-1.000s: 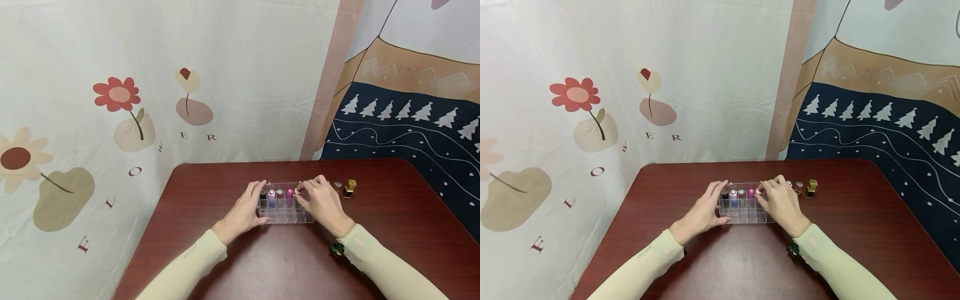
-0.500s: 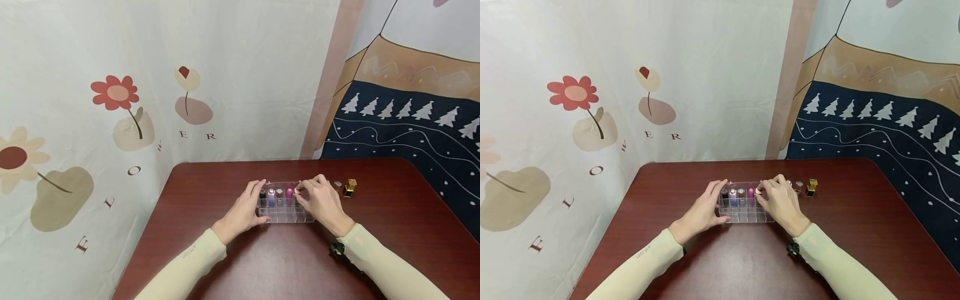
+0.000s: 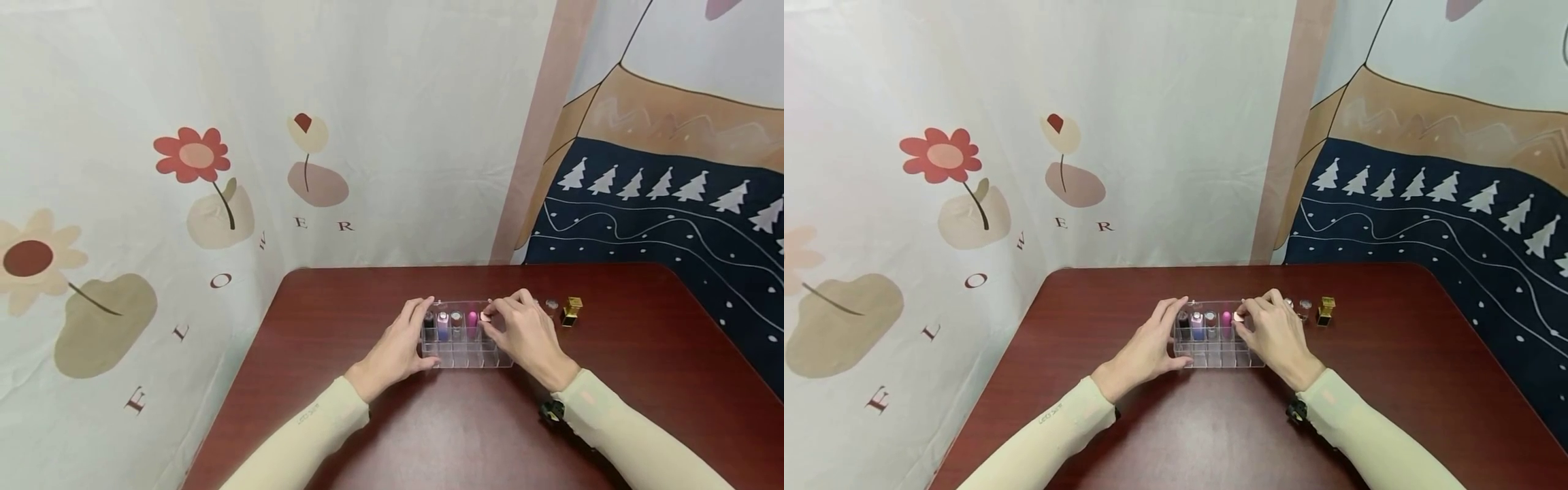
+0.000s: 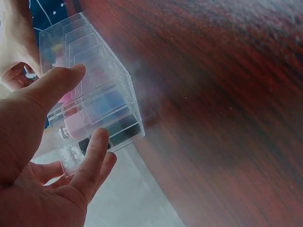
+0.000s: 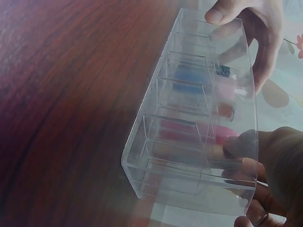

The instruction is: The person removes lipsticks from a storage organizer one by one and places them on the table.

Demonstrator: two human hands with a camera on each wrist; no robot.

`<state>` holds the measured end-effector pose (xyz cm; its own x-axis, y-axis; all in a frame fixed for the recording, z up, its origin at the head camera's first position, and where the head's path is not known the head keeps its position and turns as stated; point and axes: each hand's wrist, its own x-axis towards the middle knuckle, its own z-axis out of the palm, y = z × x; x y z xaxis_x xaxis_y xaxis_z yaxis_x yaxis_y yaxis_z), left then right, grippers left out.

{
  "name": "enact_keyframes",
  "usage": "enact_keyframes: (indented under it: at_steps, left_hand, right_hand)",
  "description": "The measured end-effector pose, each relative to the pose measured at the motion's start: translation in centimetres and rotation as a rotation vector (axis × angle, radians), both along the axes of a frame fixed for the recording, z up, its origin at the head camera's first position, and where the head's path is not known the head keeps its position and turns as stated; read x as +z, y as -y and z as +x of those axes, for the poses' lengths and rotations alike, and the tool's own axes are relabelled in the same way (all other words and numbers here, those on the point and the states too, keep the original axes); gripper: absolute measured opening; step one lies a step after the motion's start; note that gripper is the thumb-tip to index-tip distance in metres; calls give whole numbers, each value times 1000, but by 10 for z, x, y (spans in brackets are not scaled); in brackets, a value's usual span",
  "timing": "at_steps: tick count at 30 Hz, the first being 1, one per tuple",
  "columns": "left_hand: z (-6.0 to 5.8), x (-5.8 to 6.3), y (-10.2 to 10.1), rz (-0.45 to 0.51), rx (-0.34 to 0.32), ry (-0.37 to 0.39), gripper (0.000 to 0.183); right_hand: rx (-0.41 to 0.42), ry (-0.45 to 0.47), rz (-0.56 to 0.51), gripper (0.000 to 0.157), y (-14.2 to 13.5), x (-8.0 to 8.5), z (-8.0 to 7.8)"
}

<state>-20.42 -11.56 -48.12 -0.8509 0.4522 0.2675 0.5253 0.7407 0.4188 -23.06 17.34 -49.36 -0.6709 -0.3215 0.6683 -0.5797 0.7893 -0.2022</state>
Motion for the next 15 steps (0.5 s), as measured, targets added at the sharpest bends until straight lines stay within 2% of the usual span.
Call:
enact_keyframes:
  at_steps: [15]
  left_hand:
    - [0, -3, 0, 2, 1, 5, 123]
  right_hand:
    - [14, -12, -12, 27, -3, 1, 2]
